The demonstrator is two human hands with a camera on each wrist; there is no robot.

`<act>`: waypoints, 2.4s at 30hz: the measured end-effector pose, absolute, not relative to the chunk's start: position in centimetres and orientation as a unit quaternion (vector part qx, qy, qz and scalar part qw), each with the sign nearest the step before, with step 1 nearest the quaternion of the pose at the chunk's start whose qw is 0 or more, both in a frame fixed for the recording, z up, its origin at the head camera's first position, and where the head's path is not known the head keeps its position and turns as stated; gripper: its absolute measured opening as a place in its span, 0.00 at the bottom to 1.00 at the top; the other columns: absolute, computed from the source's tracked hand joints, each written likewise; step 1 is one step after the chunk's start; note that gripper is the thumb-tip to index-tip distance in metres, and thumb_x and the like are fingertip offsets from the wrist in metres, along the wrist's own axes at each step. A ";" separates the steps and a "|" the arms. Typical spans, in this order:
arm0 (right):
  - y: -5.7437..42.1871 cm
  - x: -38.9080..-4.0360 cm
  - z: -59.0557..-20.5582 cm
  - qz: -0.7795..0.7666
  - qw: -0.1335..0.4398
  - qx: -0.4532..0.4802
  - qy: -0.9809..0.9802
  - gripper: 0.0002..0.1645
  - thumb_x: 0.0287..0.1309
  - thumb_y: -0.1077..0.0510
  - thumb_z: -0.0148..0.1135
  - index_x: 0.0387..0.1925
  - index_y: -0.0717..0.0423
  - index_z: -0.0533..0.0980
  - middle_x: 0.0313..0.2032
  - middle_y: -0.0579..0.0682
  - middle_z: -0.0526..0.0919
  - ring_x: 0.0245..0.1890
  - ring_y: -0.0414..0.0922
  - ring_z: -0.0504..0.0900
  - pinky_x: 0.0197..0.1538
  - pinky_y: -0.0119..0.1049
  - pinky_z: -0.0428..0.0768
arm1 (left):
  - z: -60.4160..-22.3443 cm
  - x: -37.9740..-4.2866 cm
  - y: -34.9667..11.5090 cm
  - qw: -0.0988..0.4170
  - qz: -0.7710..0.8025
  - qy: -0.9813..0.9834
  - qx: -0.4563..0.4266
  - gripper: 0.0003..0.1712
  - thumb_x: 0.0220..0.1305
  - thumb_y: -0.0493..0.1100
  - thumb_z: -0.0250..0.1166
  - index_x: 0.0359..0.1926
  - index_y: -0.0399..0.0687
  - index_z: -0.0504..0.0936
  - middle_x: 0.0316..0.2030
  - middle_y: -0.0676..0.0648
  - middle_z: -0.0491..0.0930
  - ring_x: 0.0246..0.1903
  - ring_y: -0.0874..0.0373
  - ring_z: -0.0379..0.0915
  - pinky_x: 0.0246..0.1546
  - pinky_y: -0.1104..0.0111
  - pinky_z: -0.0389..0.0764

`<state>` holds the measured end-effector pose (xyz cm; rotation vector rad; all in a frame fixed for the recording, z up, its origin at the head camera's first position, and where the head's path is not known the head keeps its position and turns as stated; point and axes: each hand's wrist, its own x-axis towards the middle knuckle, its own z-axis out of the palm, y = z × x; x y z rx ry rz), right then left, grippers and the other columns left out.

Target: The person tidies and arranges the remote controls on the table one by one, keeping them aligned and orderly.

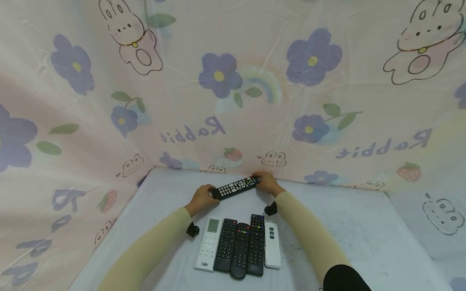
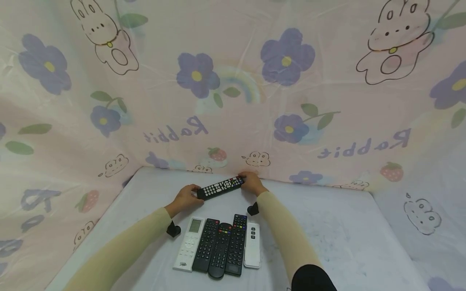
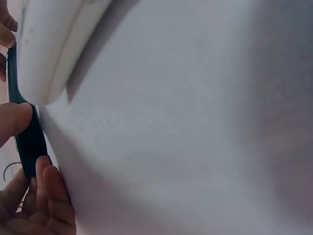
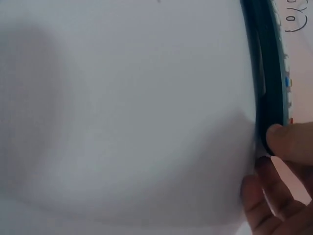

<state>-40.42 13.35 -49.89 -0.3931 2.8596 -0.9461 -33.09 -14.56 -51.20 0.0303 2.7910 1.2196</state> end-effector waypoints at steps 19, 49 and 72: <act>14.0 -39.3 -49.3 -0.372 0.064 -0.139 0.916 0.32 0.52 0.71 0.63 0.61 0.64 0.70 0.59 0.62 0.75 0.58 0.59 0.76 0.60 0.49 0.75 | -50.9 -32.1 -15.4 0.052 0.425 0.902 0.051 0.33 0.44 0.44 0.78 0.53 0.43 0.78 0.48 0.44 0.78 0.41 0.56 0.76 0.43 0.63 0.80; 12.5 -37.5 -47.3 -0.388 0.096 -0.177 0.900 0.26 0.57 0.66 0.61 0.59 0.59 0.73 0.55 0.58 0.79 0.49 0.50 0.81 0.50 0.40 0.81 | -49.8 -26.8 -17.2 -0.015 0.404 0.913 0.058 0.29 0.43 0.52 0.79 0.47 0.53 0.79 0.42 0.51 0.81 0.39 0.58 0.75 0.34 0.65 0.77; 8.8 -36.4 -45.8 -0.355 0.110 -0.237 0.897 0.25 0.59 0.66 0.60 0.59 0.58 0.73 0.53 0.55 0.81 0.48 0.46 0.82 0.50 0.39 0.81 | -48.5 -22.7 -19.2 -0.066 0.306 0.948 0.056 0.32 0.38 0.63 0.78 0.44 0.57 0.79 0.40 0.53 0.81 0.39 0.58 0.76 0.36 0.64 0.77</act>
